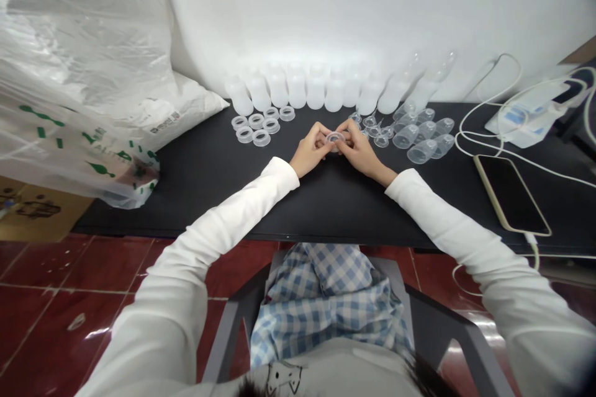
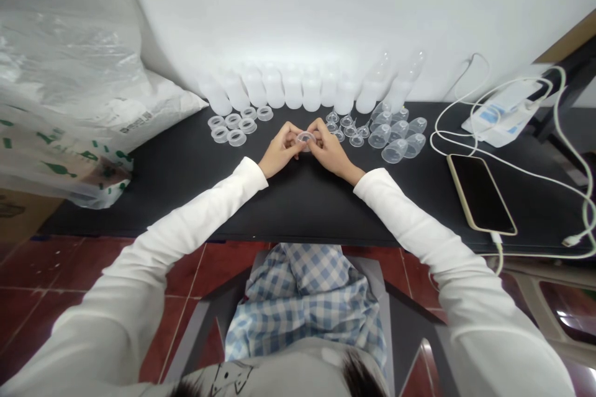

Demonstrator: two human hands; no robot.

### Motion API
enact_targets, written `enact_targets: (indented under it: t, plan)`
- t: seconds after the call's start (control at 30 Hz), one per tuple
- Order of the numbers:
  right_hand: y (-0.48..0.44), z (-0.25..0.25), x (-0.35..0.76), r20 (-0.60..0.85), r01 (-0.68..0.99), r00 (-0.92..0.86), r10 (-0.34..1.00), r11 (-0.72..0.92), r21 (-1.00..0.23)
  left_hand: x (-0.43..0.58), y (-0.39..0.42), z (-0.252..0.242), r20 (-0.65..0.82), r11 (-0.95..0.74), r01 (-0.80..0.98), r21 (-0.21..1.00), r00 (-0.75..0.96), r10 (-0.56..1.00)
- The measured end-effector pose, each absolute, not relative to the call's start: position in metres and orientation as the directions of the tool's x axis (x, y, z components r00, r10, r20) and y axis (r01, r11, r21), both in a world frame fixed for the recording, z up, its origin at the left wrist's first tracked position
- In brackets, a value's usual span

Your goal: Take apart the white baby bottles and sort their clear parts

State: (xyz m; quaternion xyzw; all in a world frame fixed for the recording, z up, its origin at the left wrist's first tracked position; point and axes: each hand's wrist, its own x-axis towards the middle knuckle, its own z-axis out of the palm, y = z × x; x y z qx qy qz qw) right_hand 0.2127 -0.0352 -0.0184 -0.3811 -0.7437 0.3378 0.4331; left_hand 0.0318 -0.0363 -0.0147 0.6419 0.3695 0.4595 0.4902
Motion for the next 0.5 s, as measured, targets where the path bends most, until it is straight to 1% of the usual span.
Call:
enact_targets:
  t: [0.1,0.27,0.37,0.5]
  plan:
    - [-0.0345,-0.0183,0.2129,0.347,0.223,-0.351,0.869,0.438,-0.871,0.0308,-0.0352,-0.0135,0.188,-0.193,-0.016,0.981,0.307,0.933]
    - [-0.0350,-0.0170,0.2117,0.338,0.216,-0.392,0.856,0.442,-0.871,0.0292,-0.0323,-0.0131,0.147,-0.135,-0.061,0.989,0.306,0.940]
    - [-0.0354,-0.0163,0.2113,0.338,0.211,-0.393,0.855,0.441,-0.872,0.0296,-0.0331,-0.0131,0.164,-0.157,-0.050,0.986,0.314,0.935]
    - [-0.0370,-0.0155,0.2100,0.350,0.208,-0.378,0.857,0.447,-0.870,0.0309,-0.0381,-0.0106,0.198,-0.217,0.034,0.976,0.295,0.935]
